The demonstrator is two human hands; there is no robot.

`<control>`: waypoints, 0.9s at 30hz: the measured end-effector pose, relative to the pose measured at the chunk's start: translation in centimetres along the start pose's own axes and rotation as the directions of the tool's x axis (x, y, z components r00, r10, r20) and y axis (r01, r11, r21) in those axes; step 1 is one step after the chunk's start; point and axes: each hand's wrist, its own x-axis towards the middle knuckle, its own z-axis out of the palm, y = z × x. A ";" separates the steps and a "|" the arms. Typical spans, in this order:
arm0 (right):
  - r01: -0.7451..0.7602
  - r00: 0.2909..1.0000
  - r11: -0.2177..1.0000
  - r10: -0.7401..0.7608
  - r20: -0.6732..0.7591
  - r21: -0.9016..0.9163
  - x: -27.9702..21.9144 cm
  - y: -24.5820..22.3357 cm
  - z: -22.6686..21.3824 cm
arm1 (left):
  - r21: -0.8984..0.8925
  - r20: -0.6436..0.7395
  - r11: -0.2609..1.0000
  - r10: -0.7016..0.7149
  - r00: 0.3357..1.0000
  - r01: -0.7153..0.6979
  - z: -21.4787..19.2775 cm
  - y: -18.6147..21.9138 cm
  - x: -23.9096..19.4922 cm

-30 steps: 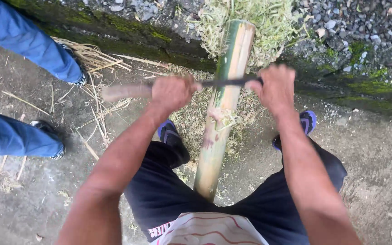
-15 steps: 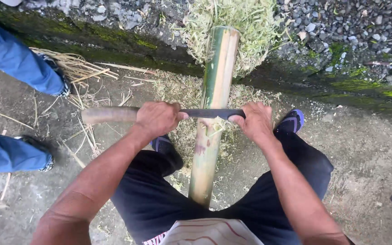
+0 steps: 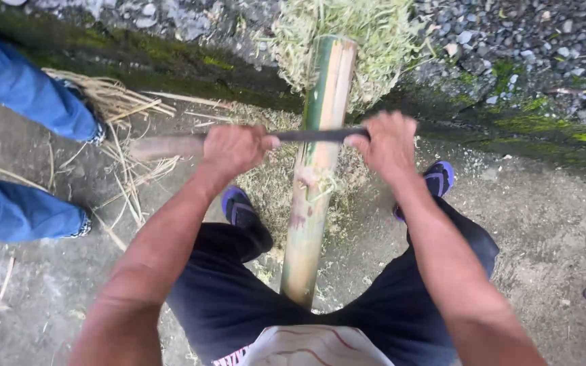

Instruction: Shaving the outer skin of a bamboo pole with a machete.

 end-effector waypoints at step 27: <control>0.104 0.995 0.980 -0.105 0.006 -0.172 -3.1 -1.1 1.8 | -0.156 0.021 0.987 0.040 0.999 -0.036 6.1 -1.9 -1.6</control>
